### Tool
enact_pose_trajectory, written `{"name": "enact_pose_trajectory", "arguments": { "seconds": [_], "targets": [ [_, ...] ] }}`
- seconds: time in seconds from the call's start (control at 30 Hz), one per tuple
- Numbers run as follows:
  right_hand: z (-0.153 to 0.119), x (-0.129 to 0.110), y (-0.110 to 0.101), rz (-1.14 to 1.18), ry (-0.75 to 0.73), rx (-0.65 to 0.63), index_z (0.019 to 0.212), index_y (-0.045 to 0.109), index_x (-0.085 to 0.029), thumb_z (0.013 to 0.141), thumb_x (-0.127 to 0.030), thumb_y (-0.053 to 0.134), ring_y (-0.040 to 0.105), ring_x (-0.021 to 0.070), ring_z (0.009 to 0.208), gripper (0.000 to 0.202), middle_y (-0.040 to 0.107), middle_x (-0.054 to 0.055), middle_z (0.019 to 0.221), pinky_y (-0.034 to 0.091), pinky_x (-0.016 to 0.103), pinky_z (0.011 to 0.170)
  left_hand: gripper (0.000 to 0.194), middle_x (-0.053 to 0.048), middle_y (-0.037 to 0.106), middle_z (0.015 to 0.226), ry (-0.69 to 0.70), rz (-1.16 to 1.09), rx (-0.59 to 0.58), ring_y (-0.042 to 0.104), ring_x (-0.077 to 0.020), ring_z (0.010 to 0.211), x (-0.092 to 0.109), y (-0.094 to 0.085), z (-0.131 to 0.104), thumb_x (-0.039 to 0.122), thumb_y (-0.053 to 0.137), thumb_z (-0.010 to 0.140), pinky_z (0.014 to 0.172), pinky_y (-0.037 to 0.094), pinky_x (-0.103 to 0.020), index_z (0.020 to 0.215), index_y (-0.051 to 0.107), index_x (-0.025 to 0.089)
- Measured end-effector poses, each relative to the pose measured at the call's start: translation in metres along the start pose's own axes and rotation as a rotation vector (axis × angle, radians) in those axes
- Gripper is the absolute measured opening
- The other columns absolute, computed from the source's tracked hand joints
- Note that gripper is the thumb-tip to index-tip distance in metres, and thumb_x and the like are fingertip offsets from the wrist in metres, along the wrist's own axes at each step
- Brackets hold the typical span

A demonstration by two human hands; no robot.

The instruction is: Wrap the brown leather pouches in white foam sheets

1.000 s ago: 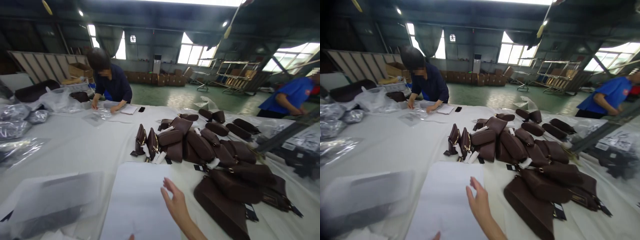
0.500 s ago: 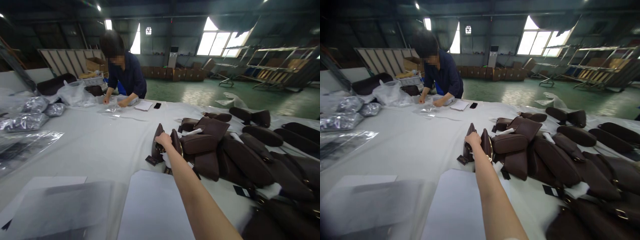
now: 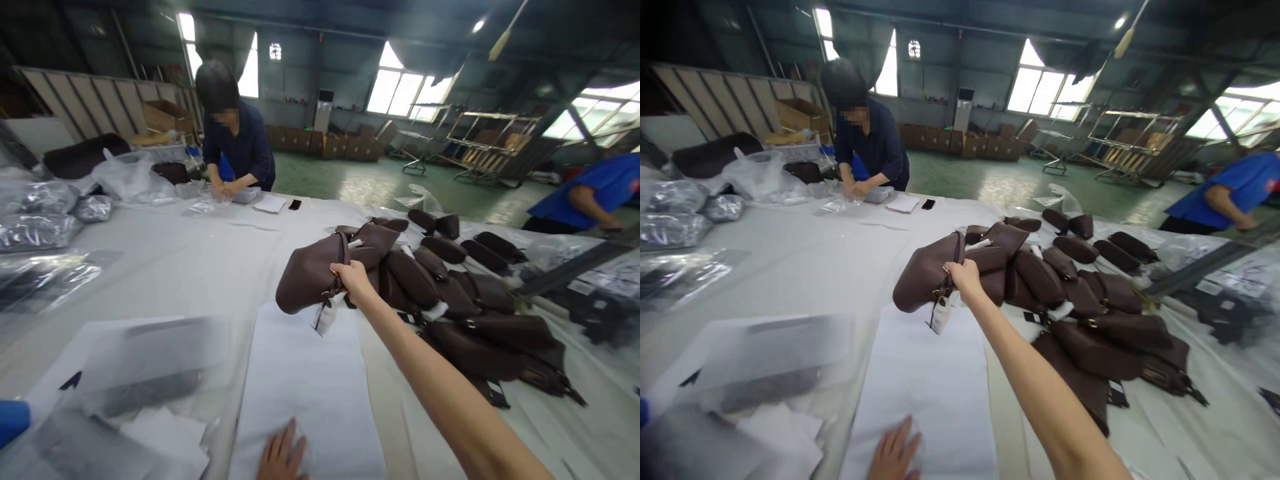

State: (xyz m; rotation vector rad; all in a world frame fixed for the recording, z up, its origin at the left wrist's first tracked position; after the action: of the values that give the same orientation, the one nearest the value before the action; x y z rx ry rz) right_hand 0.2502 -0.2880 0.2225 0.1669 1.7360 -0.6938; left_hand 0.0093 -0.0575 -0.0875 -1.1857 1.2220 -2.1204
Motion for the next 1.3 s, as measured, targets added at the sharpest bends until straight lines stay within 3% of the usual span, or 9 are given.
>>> {"name": "enact_pose_trajectory", "arguments": {
  "seconds": [0.17, 0.3, 0.4, 0.57, 0.67, 0.8, 1.03, 1.17, 1.3],
  "targets": [
    [-0.081, 0.029, -0.027, -0.183, -0.009, 0.090, 0.075, 0.061, -0.014, 0.067, -0.028, 0.054, 0.056, 0.0139, 0.057, 0.018, 0.060, 0.001, 0.057, 0.041, 0.022, 0.051, 0.068, -0.014, 0.042, 0.138, -0.427, -0.320, 0.287, 0.040, -0.0280, 0.127, 0.035, -0.100, 0.032, 0.043, 0.054, 0.082, 0.103, 0.038, -0.049, 0.141, 0.026, 0.021],
    [-0.152, 0.062, -0.014, -0.341, 0.051, 0.134, 0.088, 0.063, -0.016, 0.075, -0.030, 0.048, 0.061, 0.0175, 0.070, 0.025, 0.066, 0.004, 0.070, 0.046, 0.024, 0.058, 0.100, -0.018, 0.021, 0.150, -0.309, -0.444, 0.166, 0.021, -0.0345, 0.137, 0.091, -0.150, 0.066, 0.045, 0.067, 0.072, 0.110, 0.024, -0.055, 0.146, 0.004, 0.020],
    [-0.203, 0.092, 0.008, -0.275, 0.135, 0.139, 0.101, 0.060, -0.017, 0.082, -0.035, 0.042, 0.062, 0.0166, 0.067, 0.031, 0.067, 0.004, 0.074, 0.048, 0.025, 0.056, 0.097, -0.020, 0.020, 0.149, -0.285, -0.471, 0.193, 0.019, -0.0389, 0.137, 0.100, -0.143, 0.072, 0.038, 0.070, 0.069, 0.109, 0.020, -0.059, 0.144, 0.012, 0.019],
    [-0.247, 0.139, 0.004, -0.177, 0.242, -0.127, 0.111, 0.055, -0.016, 0.086, -0.051, 0.039, 0.062, 0.0158, 0.058, 0.045, 0.066, 0.005, 0.076, 0.051, 0.029, 0.051, 0.055, -0.012, 0.048, 0.131, -0.243, -0.634, 0.109, 0.044, -0.0255, 0.124, 0.040, -0.108, 0.064, 0.016, 0.051, 0.077, 0.107, 0.035, -0.045, 0.130, 0.039, 0.020],
    [-0.241, 0.146, -0.029, -0.512, -0.171, -0.063, 0.129, 0.044, -0.019, 0.078, -0.045, 0.058, 0.061, 0.0239, 0.097, 0.058, 0.063, 0.012, 0.110, 0.051, 0.040, 0.081, 0.053, -0.009, 0.051, 0.130, -0.170, -0.661, -0.020, 0.046, -0.0229, 0.122, 0.005, -0.105, 0.071, 0.015, 0.051, 0.075, 0.107, 0.036, -0.041, 0.128, 0.043, 0.020],
    [-0.208, 0.141, -0.047, -1.048, -0.603, -0.172, 0.141, 0.028, -0.027, 0.063, -0.034, 0.076, 0.025, 0.0347, 0.135, 0.092, 0.036, 0.014, 0.144, 0.020, 0.059, 0.106, 0.053, -0.008, 0.052, 0.130, -0.115, -0.675, -0.156, 0.048, -0.0219, 0.120, -0.013, -0.116, 0.081, 0.020, 0.055, 0.076, 0.105, 0.036, -0.040, 0.128, 0.043, 0.020],
    [-0.171, 0.147, -0.017, -1.233, -0.649, -0.366, 0.119, 0.055, -0.025, 0.071, -0.027, 0.070, 0.048, 0.0258, 0.106, 0.050, 0.057, 0.010, 0.113, 0.033, 0.039, 0.090, 0.106, -0.014, 0.042, 0.140, -0.375, -0.532, -0.080, 0.044, -0.0271, 0.125, 0.004, -0.102, 0.051, 0.033, 0.075, 0.063, 0.103, 0.038, -0.041, 0.145, 0.007, 0.023],
    [-0.170, 0.150, -0.018, -1.219, -0.635, -0.400, 0.107, 0.061, -0.024, 0.076, -0.028, 0.065, 0.047, 0.0245, 0.101, 0.031, 0.062, 0.009, 0.105, 0.033, 0.035, 0.082, 0.075, -0.013, 0.045, 0.138, -0.340, -0.373, 0.007, 0.045, -0.0236, 0.125, -0.003, -0.101, 0.054, 0.022, 0.056, 0.077, 0.103, 0.037, -0.037, 0.142, 0.020, 0.019],
    [-0.173, 0.145, -0.022, -1.203, -0.655, -0.386, 0.102, 0.062, -0.024, 0.080, -0.030, 0.061, 0.047, 0.0252, 0.100, 0.023, 0.063, 0.009, 0.101, 0.033, 0.035, 0.079, 0.064, -0.010, 0.059, 0.123, -0.181, -0.161, -0.263, 0.053, -0.0251, 0.115, -0.031, -0.137, 0.076, 0.018, 0.049, 0.079, 0.096, 0.040, -0.037, 0.140, 0.030, 0.022]
  ]
}}
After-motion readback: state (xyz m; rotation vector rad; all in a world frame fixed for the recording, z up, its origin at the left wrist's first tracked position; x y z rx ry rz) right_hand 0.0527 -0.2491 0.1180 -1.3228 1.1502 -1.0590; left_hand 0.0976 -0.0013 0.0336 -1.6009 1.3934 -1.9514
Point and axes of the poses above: each hand's wrist, its own z-axis towards the middle knuckle, its own y-axis out of the palm, x = y × z, the point moved 1 cm from there along z, towards the middle knuckle
